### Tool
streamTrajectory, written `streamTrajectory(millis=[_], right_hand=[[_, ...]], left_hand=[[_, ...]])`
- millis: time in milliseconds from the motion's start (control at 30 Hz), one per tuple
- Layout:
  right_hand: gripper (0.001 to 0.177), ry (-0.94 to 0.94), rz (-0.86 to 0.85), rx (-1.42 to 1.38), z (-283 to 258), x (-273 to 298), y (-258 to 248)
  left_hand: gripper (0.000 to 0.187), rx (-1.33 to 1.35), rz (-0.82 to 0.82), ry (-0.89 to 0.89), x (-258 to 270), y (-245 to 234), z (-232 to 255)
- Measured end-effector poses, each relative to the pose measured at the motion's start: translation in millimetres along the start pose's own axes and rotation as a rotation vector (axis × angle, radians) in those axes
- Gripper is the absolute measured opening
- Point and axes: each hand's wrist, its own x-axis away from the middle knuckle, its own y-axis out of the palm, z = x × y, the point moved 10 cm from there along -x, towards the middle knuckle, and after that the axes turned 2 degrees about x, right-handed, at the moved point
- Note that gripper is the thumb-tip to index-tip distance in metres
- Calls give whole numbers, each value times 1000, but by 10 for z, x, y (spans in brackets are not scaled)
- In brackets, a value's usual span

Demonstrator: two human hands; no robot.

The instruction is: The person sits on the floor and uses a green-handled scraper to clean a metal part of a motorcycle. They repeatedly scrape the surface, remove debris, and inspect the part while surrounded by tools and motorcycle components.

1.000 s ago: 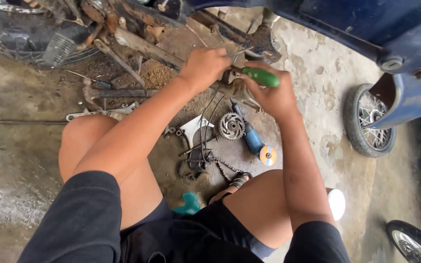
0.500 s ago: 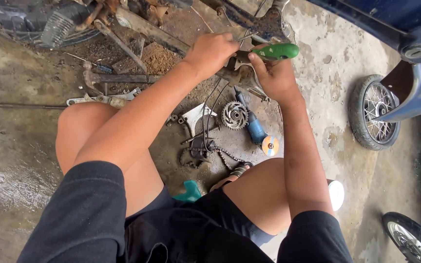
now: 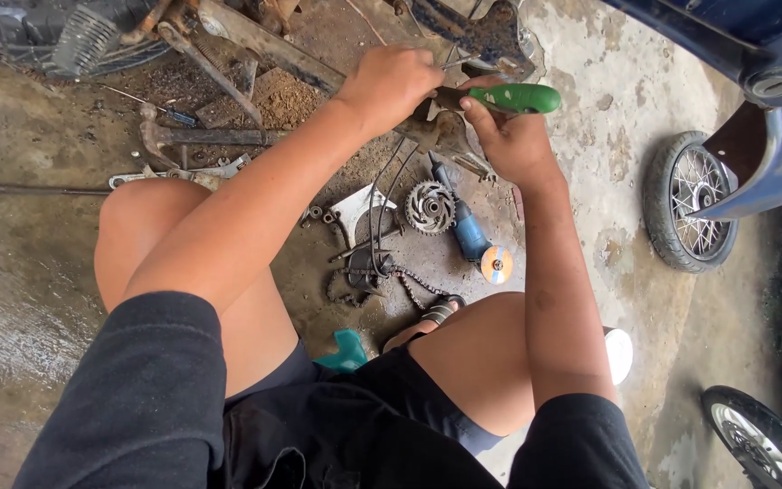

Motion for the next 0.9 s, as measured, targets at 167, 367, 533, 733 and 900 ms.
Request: streamTrajectory(millis=[167, 367, 533, 733, 900], right_hand=[[22, -37, -137, 26, -201, 42, 93], [20, -22, -105, 8, -25, -33, 42], [20, 10, -89, -55, 72, -62, 12], [27, 199, -90, -154, 349, -29, -17], [19, -59, -39, -114, 66, -166, -38]], left_hand=[[17, 16, -99, 22, 118, -38, 118], [17, 3, -41, -6, 10, 29, -11], [22, 78, -28, 0, 56, -93, 64], [12, 39, -91, 10, 13, 79, 66], [24, 34, -52, -111, 29, -88, -8]])
